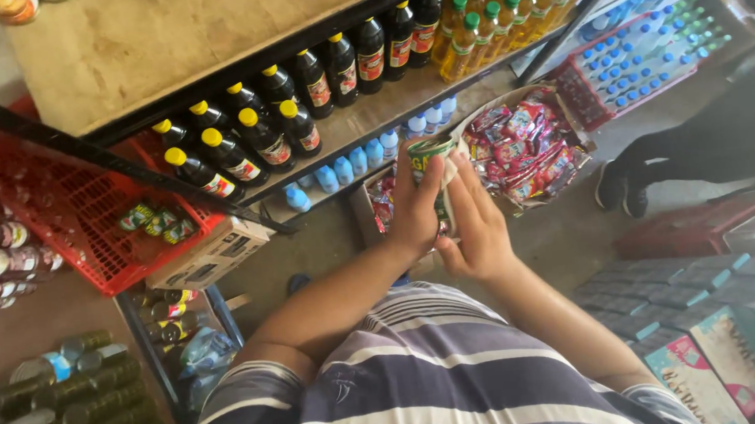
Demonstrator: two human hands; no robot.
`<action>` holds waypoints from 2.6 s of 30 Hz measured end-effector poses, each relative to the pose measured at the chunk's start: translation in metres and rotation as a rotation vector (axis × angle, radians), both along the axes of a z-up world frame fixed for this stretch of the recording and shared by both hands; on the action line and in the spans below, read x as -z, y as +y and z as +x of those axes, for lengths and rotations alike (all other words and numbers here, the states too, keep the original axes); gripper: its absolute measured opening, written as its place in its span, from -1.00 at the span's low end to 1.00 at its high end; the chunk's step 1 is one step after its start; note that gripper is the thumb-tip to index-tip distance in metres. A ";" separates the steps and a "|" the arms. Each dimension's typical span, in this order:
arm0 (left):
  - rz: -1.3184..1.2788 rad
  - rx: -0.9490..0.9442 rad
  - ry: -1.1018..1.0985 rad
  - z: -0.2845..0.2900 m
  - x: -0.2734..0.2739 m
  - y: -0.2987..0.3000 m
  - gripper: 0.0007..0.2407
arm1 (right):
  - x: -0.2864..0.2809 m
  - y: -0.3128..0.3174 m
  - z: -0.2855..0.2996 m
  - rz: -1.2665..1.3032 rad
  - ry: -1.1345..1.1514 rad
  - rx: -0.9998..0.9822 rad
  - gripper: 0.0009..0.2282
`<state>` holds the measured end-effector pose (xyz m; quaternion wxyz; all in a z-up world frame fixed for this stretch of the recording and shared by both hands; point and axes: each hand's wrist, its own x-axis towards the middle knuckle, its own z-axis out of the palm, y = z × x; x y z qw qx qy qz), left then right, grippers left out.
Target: Cleaning canned goods with a cloth and organizing them onto store shelves.
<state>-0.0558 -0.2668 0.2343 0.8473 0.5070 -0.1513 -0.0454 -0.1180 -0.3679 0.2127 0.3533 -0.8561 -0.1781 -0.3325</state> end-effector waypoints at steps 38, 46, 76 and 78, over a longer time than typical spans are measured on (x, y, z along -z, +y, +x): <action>-0.178 -0.112 -0.218 0.010 -0.037 0.020 -0.67 | -0.046 0.008 0.009 -0.062 -0.064 -0.051 -0.27; -0.088 -0.112 -0.297 0.009 -0.044 0.027 -0.65 | -0.068 0.013 0.019 -0.088 -0.123 -0.013 -0.28; -0.374 -0.027 -0.166 0.018 -0.056 0.023 -0.73 | -0.089 0.014 0.021 -0.232 -0.165 0.050 -0.36; -0.419 -0.013 -0.140 0.019 -0.050 0.021 -0.74 | -0.083 0.015 0.024 -0.228 -0.188 0.004 -0.39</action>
